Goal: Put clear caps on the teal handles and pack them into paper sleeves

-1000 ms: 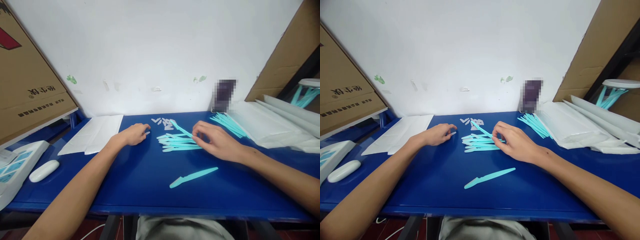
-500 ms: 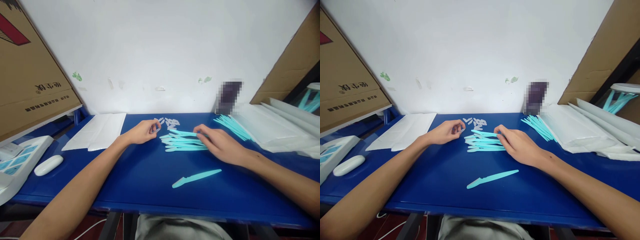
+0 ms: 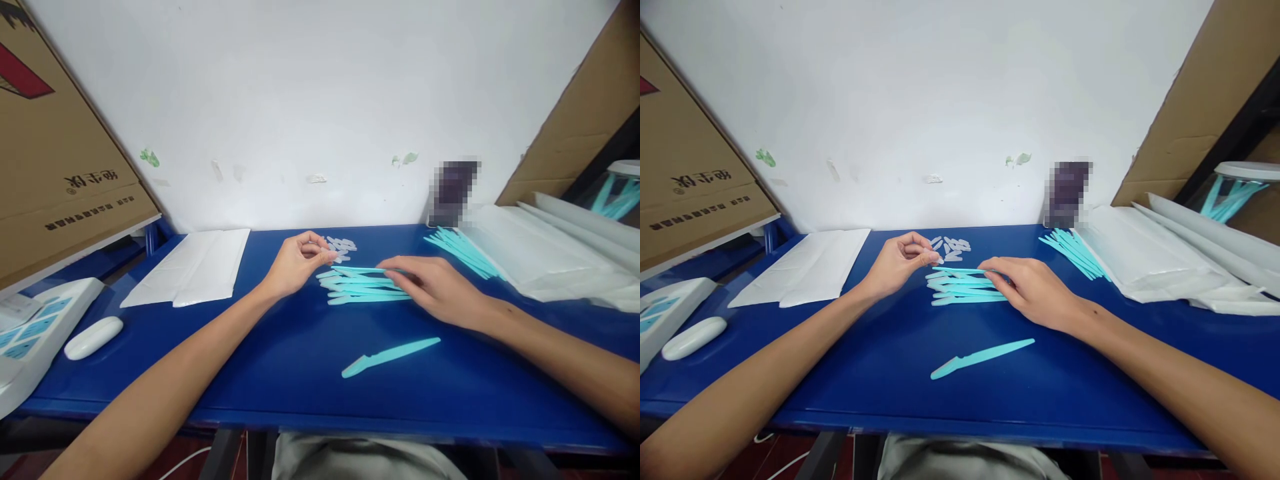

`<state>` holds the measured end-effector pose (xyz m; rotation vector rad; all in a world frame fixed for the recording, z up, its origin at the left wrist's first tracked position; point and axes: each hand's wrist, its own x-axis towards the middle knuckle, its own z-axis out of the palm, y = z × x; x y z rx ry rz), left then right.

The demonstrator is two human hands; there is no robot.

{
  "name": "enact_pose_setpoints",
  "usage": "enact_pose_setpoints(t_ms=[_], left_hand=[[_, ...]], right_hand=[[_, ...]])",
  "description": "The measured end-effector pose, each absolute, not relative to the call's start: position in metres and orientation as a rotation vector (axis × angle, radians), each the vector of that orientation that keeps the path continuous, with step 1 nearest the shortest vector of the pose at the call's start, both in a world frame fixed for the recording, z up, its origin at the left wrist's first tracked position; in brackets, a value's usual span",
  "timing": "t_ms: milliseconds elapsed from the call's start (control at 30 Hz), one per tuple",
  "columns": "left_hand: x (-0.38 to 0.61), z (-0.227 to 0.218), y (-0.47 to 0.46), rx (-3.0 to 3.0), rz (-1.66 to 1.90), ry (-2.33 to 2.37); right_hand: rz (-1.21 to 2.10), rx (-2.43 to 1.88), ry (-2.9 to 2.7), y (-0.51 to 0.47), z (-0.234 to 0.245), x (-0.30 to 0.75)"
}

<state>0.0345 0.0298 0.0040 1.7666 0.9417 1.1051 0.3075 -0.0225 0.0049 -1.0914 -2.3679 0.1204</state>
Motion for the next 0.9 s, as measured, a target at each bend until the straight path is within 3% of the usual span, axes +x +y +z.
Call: enact_pose_setpoints(t_ms=[500,900], left_hand=[[0.038,0.007,0.03,1.701,1.305,1.005],[0.058,-0.003,0.008,1.879,1.172,0.973]], right_hand=[[0.059,-1.151,-2.243,-0.021,0.004,0.309],[0.073,-1.036,-2.331,-0.024,0.005,0.308]])
